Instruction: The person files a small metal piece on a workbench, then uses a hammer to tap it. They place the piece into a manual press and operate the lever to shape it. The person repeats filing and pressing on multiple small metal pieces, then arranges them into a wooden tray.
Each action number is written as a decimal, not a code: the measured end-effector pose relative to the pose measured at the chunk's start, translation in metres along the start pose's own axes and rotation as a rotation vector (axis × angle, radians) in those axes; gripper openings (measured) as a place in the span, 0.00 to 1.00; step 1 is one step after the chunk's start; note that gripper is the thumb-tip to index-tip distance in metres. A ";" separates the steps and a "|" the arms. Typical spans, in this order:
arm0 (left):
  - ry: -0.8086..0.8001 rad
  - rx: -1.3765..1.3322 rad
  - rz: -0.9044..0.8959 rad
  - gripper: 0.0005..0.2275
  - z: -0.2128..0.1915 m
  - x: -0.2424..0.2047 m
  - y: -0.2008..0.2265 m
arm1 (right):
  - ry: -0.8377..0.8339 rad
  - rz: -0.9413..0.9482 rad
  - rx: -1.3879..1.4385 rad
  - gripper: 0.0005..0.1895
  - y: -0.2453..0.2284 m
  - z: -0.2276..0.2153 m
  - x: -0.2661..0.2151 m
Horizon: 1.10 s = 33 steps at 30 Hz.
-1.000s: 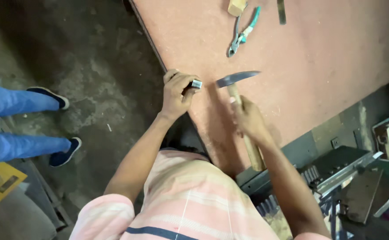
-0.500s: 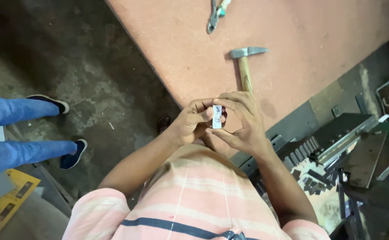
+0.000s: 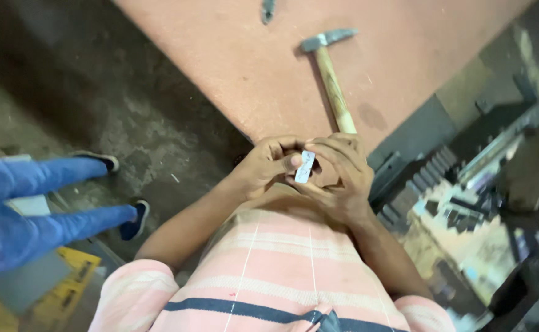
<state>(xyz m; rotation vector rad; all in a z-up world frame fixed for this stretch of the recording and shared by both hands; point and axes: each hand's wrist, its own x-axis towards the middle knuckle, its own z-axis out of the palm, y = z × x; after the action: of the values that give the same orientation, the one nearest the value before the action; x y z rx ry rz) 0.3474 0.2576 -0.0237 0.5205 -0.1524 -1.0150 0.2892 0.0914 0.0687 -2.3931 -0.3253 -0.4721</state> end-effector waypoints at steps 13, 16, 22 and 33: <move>-0.033 1.421 0.502 0.19 0.137 0.000 -0.080 | 0.428 0.175 -0.320 0.25 -0.006 -0.057 -0.169; -0.156 1.401 0.516 0.17 0.158 0.003 -0.137 | 0.524 0.296 -0.343 0.27 -0.011 -0.078 -0.236; -0.430 1.295 0.454 0.15 0.194 0.043 -0.300 | 0.506 0.715 -0.307 0.28 -0.010 -0.150 -0.388; -0.256 1.504 0.509 0.14 0.200 0.074 -0.441 | 0.234 0.741 -0.379 0.22 0.044 -0.208 -0.493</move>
<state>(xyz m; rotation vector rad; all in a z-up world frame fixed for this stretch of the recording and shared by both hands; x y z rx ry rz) -0.0242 -0.0570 -0.0713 1.5946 -1.2612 -0.2918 -0.1924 -0.1310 -0.0131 -2.5470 0.7961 -0.4743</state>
